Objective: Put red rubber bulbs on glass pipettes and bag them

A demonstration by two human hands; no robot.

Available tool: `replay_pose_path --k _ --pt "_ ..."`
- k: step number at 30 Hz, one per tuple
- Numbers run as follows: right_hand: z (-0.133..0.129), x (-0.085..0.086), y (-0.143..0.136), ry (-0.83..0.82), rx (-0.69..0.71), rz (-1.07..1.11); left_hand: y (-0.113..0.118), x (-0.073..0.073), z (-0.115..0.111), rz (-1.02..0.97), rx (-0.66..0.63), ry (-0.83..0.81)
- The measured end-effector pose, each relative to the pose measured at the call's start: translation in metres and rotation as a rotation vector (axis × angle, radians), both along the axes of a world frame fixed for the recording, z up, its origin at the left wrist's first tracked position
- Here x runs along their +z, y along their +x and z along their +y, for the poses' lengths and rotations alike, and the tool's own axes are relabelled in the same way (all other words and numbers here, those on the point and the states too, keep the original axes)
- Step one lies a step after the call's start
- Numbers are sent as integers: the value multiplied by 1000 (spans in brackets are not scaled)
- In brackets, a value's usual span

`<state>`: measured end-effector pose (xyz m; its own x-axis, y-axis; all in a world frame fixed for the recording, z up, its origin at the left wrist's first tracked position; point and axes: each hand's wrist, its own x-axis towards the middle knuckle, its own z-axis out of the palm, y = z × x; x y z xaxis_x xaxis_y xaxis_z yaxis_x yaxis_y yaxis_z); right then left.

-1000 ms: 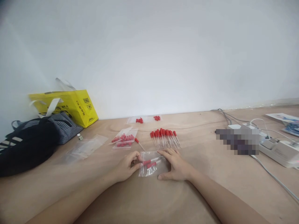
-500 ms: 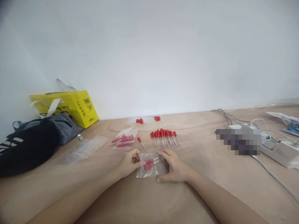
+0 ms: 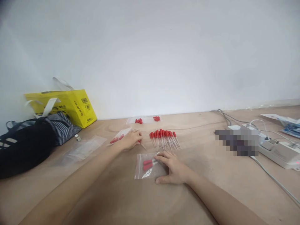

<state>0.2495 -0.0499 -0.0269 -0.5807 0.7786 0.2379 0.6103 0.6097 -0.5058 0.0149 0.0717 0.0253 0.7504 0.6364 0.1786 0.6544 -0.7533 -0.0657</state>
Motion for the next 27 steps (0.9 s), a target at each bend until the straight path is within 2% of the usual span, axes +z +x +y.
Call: replay_pose_path --k 4,7,9,13,16,20,27 --pt "0 1 0 5 16 -9 -1 11 -1 -57 32 20" --pt "1 1 0 9 22 -9 -18 21 -21 -126 98 54" --pt "1 1 0 7 24 -9 -36 22 -41 -148 123 59" --pt "0 2 0 10 20 -19 -78 7 -81 -184 81 108" --pt "0 2 -1 8 17 -19 -96 -9 -98 -157 107 106" --pt "-1 2 -1 5 11 -11 -95 -18 -104 -107 137 110" --pt "0 1 0 -18 9 -13 -71 -19 -102 -124 90 133"
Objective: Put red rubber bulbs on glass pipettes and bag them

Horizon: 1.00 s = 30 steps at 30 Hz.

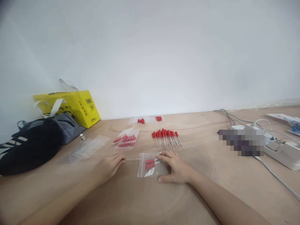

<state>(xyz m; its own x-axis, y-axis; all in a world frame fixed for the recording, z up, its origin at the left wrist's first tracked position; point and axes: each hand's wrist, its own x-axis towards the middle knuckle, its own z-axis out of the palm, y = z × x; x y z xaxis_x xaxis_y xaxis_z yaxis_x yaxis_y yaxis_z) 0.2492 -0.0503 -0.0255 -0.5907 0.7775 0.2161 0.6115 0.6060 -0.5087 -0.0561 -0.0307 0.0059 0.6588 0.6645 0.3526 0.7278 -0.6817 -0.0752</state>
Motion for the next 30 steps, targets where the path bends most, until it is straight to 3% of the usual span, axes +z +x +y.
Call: replay_pose_path --k 4,8,12,17,20,25,30 --pt "1 -2 1 3 -2 -2 19 -2 2 -56 -49 -21" --pt "1 -2 0 13 -5 6 42 -5 3 -175 -52 -157" --pt "0 0 0 23 0 4 55 -11 5 -405 30 -385" --pt "0 0 0 18 -3 4 55 -20 9 -836 99 -788" --pt "0 0 -1 33 -4 9 53 -23 9 -969 133 -882" --pt "-2 2 -4 71 -10 -4 55 -19 11 -838 18 -893" --pt "-3 3 -6 65 -19 -18 55 -8 18 -406 -207 -610"
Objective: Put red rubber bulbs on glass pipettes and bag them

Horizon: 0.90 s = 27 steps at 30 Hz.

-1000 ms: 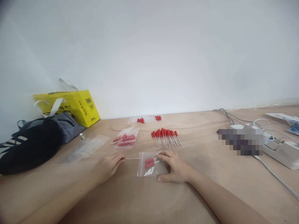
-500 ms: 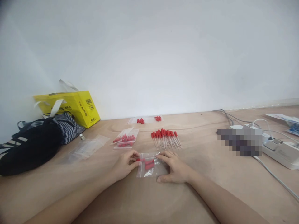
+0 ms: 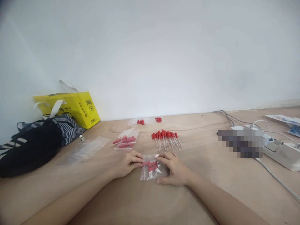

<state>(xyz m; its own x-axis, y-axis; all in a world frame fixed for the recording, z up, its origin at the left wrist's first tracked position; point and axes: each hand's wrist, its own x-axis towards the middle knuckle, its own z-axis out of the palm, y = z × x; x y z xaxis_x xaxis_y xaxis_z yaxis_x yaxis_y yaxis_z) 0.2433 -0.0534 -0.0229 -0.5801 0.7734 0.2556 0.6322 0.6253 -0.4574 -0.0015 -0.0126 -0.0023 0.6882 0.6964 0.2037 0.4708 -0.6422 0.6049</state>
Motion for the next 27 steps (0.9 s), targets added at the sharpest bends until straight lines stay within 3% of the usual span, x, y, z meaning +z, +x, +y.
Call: replay_pose_path --k 6,10,15,20,22,27 --pt "1 1 -1 7 10 -5 6 3 4 106 47 226" --pt "1 0 0 10 14 0 17 -5 8 18 3 195" --pt "0 1 0 16 -7 -13 25 -14 13 -63 120 151" --pt "0 2 0 35 11 -38 14 2 25 -18 54 57" --pt "1 2 0 29 28 -40 17 10 38 -9 119 71" --pt "1 1 0 30 33 -19 58 13 74 -14 321 129"
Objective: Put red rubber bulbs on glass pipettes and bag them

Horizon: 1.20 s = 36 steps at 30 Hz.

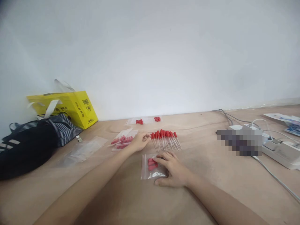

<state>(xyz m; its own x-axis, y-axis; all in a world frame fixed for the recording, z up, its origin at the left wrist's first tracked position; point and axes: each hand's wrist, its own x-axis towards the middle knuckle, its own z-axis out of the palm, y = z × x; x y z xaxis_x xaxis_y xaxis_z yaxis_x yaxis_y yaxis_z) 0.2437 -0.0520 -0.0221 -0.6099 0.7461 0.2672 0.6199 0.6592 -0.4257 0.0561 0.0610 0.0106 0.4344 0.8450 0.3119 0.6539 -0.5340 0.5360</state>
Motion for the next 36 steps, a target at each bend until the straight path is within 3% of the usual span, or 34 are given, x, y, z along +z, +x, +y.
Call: replay_pose_path --k 4,7,13,16,20,23,25,28,30,36 --pt "0 2 0 4 10 4 41 -5 20 -10 114 -8" --pt "-1 3 -1 2 16 1 58 -8 32 -25 182 -80" --pt "-1 3 -1 -2 8 0 65 -17 49 -153 243 -257" --pt "-1 3 -1 -5 4 -5 61 -13 52 -296 257 -286" --pt "-1 2 -1 -9 -2 -11 28 8 38 -526 234 -248" --pt "-1 2 -1 -20 -3 -8 -21 22 7 -658 214 -236" --pt "-1 1 -1 -25 0 -3 -56 24 -20 -699 209 -265" --pt "-1 0 0 -26 0 -1 -96 16 -60 -758 210 -340" --pt "-1 0 0 -26 -3 -1 -109 7 -80 -746 243 -388" --pt "-1 -1 0 -18 -8 -6 -104 -12 -99 -787 266 -464"
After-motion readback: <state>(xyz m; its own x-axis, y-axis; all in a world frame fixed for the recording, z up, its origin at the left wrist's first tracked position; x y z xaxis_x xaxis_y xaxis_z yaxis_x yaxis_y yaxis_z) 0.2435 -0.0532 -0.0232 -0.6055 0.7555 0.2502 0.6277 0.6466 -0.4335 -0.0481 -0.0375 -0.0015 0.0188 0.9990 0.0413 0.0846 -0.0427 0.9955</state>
